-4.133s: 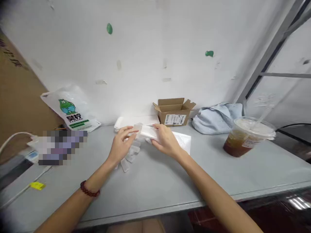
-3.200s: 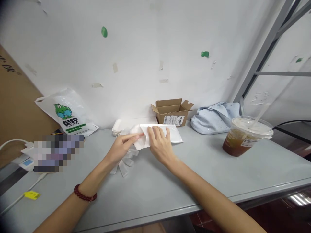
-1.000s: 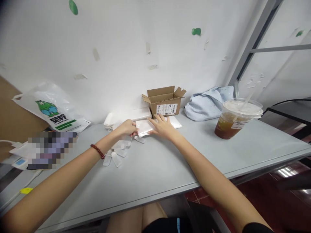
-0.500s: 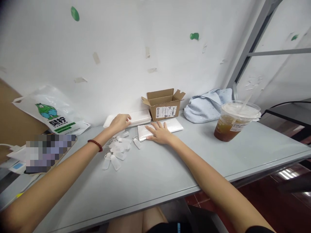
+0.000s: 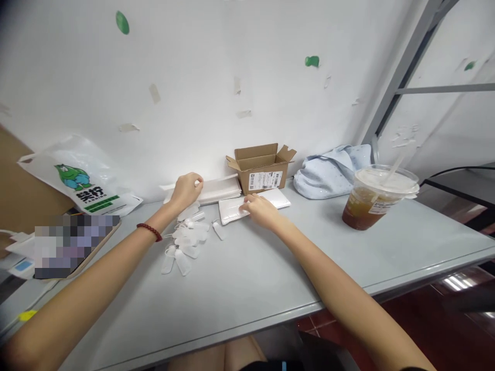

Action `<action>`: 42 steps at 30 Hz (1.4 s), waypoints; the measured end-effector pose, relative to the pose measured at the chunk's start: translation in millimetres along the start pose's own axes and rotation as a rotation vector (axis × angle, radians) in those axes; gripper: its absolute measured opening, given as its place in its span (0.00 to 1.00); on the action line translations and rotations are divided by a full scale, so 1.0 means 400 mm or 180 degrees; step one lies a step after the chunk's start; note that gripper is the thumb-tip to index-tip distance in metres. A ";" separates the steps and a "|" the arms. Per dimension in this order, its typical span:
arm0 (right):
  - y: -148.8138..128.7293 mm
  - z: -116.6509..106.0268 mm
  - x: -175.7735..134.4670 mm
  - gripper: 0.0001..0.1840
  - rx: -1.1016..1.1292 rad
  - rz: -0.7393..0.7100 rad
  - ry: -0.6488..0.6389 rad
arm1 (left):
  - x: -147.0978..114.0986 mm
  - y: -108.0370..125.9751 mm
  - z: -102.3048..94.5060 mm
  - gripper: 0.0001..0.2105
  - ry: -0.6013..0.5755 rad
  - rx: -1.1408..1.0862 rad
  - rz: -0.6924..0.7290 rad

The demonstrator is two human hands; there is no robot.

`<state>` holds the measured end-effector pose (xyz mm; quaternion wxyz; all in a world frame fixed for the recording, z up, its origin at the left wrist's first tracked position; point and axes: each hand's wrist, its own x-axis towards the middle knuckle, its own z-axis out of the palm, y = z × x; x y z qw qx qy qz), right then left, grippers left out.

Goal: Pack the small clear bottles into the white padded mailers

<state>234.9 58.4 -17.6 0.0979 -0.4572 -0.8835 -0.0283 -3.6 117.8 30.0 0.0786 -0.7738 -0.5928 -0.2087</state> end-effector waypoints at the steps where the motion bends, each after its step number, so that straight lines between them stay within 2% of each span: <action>1: 0.001 0.005 0.002 0.18 0.0000 -0.0001 0.0034 | 0.002 -0.005 -0.009 0.12 0.0116 -0.0069 -0.0017; 4: 0.003 0.014 0.006 0.16 0.0000 0.0000 0.0117 | -0.017 -0.016 -0.038 0.11 0.0615 -0.0480 -0.0064; 6: 0.000 0.012 0.005 0.13 0.0059 -0.0025 0.0288 | -0.056 -0.014 -0.053 0.09 0.1023 -0.0720 0.0022; 8: -0.012 0.005 0.002 0.18 0.0205 -0.0071 0.0751 | -0.112 -0.004 -0.056 0.08 0.1412 -0.0712 0.0257; 11: -0.056 -0.008 -0.006 0.30 0.0397 -0.0034 0.1744 | -0.199 0.023 -0.035 0.09 0.1970 -0.0586 0.0706; 14: -0.118 -0.016 -0.015 0.34 0.0278 0.0327 0.2495 | -0.258 0.051 -0.005 0.11 0.2026 -0.0370 0.1373; 17: -0.168 -0.021 -0.026 0.34 0.0071 0.0582 0.2875 | -0.282 0.069 0.008 0.14 0.1884 -0.0238 0.1602; 20: -0.186 -0.021 -0.033 0.32 -0.0311 0.0607 0.2830 | -0.297 0.084 0.006 0.15 0.1757 -0.0229 0.1626; 25: -0.172 0.008 -0.023 0.29 -0.0655 0.0159 0.1888 | -0.322 0.124 0.004 0.15 0.1331 -0.0724 0.1972; 27: -0.161 0.020 -0.016 0.28 -0.0626 0.0104 0.1590 | -0.321 0.130 -0.002 0.13 0.1382 -0.1016 0.1741; 29: -0.152 0.025 -0.013 0.28 -0.0651 0.0164 0.1429 | -0.311 0.118 -0.013 0.11 0.1568 -0.1246 0.1197; 32: -0.143 0.022 -0.013 0.29 -0.0745 0.0202 0.1385 | -0.282 0.068 -0.037 0.13 0.1767 -0.1603 0.0032; 34: -0.142 0.018 -0.014 0.30 -0.0785 0.0194 0.1415 | -0.263 0.029 -0.054 0.19 0.1750 -0.2122 -0.0833; 35: -0.144 0.016 -0.015 0.31 -0.0796 0.0191 0.1418 | -0.256 0.012 -0.061 0.22 0.1611 -0.2537 -0.1199; 37: -0.151 0.014 -0.016 0.32 -0.0799 0.0200 0.1376 | -0.247 -0.006 -0.072 0.22 0.0999 -0.3462 -0.1641; 40: -0.165 0.013 -0.020 0.38 -0.0676 0.0139 0.1128 | -0.253 0.009 -0.079 0.20 0.0050 -0.4367 -0.1594; 42: -0.174 0.011 -0.023 0.46 -0.0480 0.0028 0.0934 | -0.263 0.037 -0.080 0.21 -0.0237 -0.4545 -0.1359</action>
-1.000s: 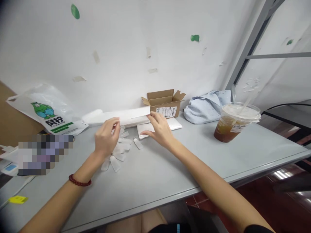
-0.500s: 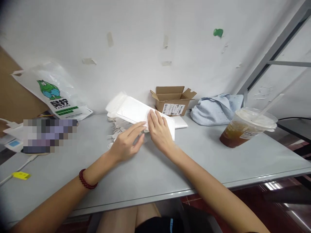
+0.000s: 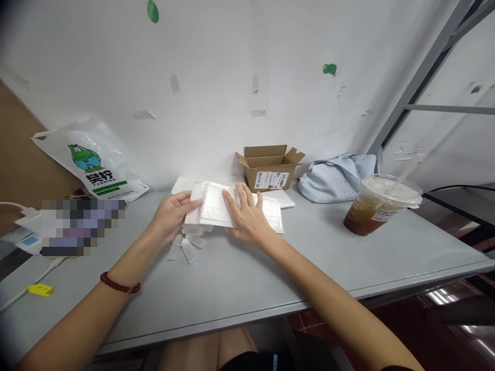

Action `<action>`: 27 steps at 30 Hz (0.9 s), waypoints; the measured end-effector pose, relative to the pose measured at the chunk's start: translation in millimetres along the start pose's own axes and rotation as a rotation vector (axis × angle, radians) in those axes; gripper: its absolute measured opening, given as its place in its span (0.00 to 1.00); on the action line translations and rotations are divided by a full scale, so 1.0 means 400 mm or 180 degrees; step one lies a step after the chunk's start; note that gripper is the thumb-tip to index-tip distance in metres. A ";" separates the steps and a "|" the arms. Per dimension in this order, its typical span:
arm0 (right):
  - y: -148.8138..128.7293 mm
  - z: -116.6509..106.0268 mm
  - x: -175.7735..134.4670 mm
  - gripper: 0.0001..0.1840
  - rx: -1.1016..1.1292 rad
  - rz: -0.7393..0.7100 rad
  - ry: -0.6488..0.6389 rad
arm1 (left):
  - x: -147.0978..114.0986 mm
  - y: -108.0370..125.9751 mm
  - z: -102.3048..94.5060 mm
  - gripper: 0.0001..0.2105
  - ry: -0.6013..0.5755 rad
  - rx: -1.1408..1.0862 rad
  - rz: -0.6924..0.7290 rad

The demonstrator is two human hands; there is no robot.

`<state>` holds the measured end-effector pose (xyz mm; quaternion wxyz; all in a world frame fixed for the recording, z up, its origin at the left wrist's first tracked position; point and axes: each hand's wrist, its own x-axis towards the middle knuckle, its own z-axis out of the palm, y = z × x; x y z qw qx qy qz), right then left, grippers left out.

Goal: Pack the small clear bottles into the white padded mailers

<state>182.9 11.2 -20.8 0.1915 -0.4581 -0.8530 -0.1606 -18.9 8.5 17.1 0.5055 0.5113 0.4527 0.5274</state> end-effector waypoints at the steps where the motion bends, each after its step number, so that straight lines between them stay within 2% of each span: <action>1: -0.003 -0.003 -0.001 0.50 0.0133 -0.0036 -0.0065 | -0.009 -0.001 0.014 0.22 -0.0142 0.0024 0.0022; 4: -0.003 -0.016 0.000 0.54 0.0555 -0.0045 -0.0059 | -0.030 -0.004 0.044 0.22 -0.0535 0.0277 0.0129; 6: 0.004 -0.026 0.003 0.53 0.0756 -0.0016 0.0066 | -0.034 -0.008 0.052 0.20 -0.0640 0.0489 0.0212; 9: 0.024 -0.042 0.009 0.44 0.0870 -0.0032 0.0248 | -0.026 -0.017 0.049 0.18 -0.0428 0.0717 0.0269; 12: 0.055 -0.050 0.014 0.34 0.0909 -0.0073 0.0287 | -0.004 -0.018 0.041 0.16 -0.0100 0.0808 0.0352; 14: 0.083 -0.049 0.015 0.31 0.0889 -0.0021 0.0295 | 0.012 -0.009 0.035 0.15 0.0026 0.0981 0.0468; 17: 0.131 -0.046 0.014 0.31 0.0837 0.0247 0.0305 | 0.024 0.015 0.032 0.13 0.0013 0.1927 0.0765; 19: 0.163 -0.045 0.012 0.29 0.0824 0.0468 0.0275 | 0.020 0.028 0.039 0.10 -0.0429 0.2900 0.1125; 23: 0.200 -0.043 0.010 0.24 0.0949 0.0711 0.0162 | -0.009 0.026 0.086 0.13 -0.1996 0.4550 0.1830; 25: 0.200 -0.039 0.010 0.23 0.1049 0.0707 0.0123 | -0.021 0.009 0.115 0.14 -0.2436 0.5206 0.2152; 27: 0.193 -0.033 0.010 0.23 0.1073 0.0671 0.0077 | -0.025 -0.012 0.140 0.13 -0.2644 0.5583 0.2488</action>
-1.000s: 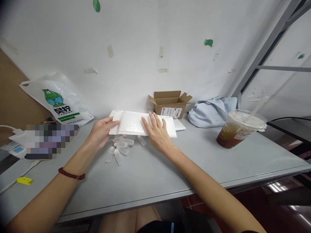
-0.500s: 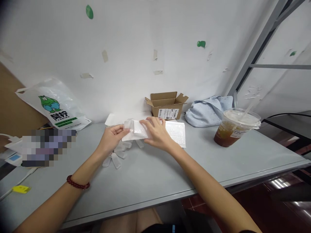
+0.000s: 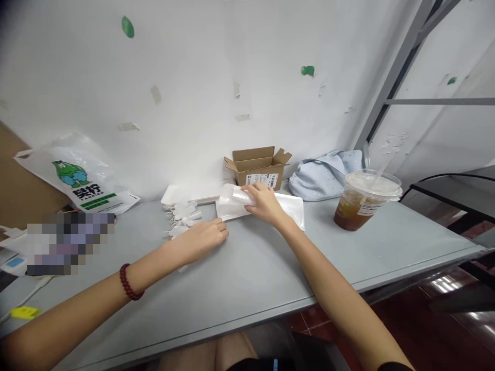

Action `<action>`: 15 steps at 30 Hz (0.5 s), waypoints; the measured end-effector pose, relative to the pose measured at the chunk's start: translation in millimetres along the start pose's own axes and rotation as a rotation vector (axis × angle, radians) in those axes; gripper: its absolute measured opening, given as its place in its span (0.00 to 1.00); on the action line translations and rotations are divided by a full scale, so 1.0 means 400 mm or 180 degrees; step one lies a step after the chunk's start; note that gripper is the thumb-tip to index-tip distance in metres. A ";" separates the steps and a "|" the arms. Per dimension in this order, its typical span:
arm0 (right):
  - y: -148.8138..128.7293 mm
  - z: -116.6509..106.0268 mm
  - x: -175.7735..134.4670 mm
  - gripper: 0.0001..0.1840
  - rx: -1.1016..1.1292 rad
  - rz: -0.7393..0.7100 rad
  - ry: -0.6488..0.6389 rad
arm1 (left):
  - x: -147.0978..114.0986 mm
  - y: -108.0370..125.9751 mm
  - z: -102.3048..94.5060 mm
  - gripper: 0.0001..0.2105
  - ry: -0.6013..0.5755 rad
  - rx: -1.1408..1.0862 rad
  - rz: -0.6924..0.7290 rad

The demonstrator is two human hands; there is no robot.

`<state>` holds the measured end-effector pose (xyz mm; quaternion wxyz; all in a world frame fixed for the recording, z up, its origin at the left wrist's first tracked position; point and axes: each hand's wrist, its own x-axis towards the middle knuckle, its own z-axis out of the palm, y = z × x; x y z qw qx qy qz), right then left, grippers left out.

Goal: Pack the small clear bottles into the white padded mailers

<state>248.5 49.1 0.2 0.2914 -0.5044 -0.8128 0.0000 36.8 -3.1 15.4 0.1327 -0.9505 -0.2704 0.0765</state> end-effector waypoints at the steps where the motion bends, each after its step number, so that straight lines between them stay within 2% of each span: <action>1: -0.003 0.005 -0.001 0.23 -0.0019 -0.0006 -0.0033 | 0.010 0.006 0.008 0.12 0.0031 0.0125 0.0081; 5: -0.005 0.023 -0.004 0.24 -0.0093 -0.0037 -0.0117 | 0.029 0.010 0.026 0.12 0.0331 0.0260 0.0295; 9: -0.001 0.031 -0.004 0.24 -0.0088 -0.0041 -0.0104 | 0.000 -0.010 -0.002 0.12 0.0620 0.0200 0.0483; 12: 0.001 0.033 -0.002 0.24 -0.0075 -0.0019 -0.0133 | -0.039 -0.046 -0.027 0.11 0.0854 -0.0180 0.0212; 15: 0.003 0.037 -0.002 0.24 -0.0109 0.0021 -0.0173 | -0.072 -0.091 -0.025 0.09 0.1059 -0.0805 -0.0205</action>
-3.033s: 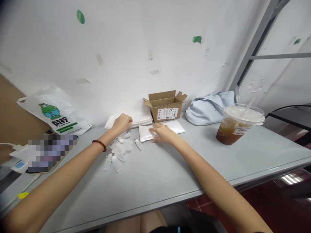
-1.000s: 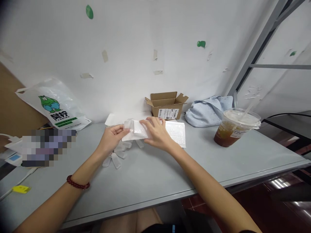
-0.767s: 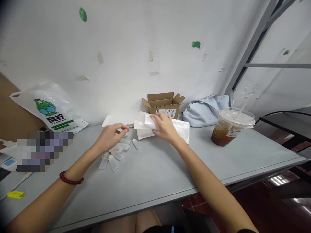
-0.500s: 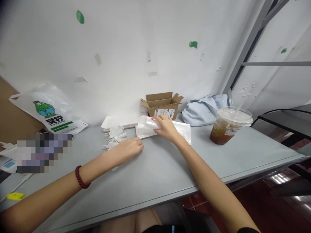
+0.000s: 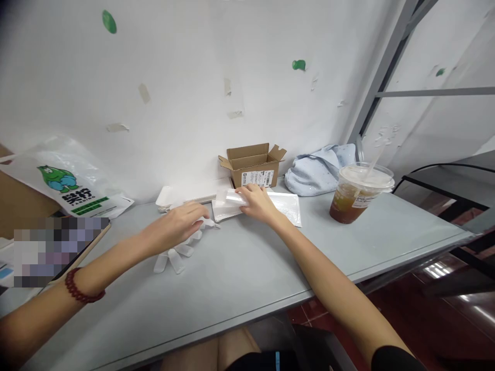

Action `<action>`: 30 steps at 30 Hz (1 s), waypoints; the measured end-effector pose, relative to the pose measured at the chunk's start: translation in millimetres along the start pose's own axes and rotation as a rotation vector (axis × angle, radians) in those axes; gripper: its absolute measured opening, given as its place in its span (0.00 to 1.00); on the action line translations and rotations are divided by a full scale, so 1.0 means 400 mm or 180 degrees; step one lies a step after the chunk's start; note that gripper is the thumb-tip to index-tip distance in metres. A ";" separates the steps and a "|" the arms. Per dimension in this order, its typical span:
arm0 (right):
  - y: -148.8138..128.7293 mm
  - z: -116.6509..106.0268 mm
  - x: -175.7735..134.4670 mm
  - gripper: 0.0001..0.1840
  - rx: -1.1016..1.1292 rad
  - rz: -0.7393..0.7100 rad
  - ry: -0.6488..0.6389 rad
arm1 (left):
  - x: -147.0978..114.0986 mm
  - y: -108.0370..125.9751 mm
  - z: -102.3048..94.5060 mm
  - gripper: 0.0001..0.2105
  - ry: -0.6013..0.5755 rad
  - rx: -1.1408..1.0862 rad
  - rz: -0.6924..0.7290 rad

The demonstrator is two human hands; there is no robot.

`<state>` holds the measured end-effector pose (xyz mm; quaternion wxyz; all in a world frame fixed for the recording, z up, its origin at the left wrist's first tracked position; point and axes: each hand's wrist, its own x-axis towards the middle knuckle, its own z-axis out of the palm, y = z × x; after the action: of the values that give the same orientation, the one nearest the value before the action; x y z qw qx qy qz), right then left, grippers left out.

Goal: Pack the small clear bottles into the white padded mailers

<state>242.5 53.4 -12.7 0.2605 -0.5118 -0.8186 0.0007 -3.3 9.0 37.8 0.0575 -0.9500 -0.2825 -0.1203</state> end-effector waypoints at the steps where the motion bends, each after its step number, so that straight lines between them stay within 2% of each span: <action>1: 0.001 0.002 0.000 0.24 -0.0013 0.0010 -0.0011 | -0.007 -0.015 0.000 0.10 -0.0002 -0.0136 -0.0122; 6: 0.001 0.005 -0.002 0.24 -0.0022 0.0011 -0.0056 | -0.008 -0.066 0.020 0.11 -0.0210 -0.0395 -0.0703; 13: 0.003 -0.012 -0.001 0.23 -0.0016 0.0096 -0.0086 | 0.081 -0.088 0.031 0.11 -0.0768 -0.0258 -0.0782; 17: 0.007 -0.020 0.001 0.23 0.0023 0.0112 0.0028 | 0.115 -0.078 0.025 0.14 -0.1160 -0.0187 -0.0606; 21: 0.007 -0.022 0.002 0.22 0.0033 0.0089 0.0063 | 0.123 -0.068 0.019 0.18 -0.1513 -0.0153 -0.0487; 26: 0.003 -0.016 0.000 0.23 -0.0015 0.0161 -0.0072 | 0.110 -0.065 0.032 0.17 -0.1630 -0.0216 -0.0412; 30: 0.002 -0.008 0.000 0.24 -0.0024 0.0086 -0.0150 | 0.096 -0.049 0.046 0.11 -0.1549 0.0141 -0.0178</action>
<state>244.6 52.8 -10.1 0.2393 -0.5236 -0.8176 0.0132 20.8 48.7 30.9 0.0052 -0.9413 -0.3168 0.1166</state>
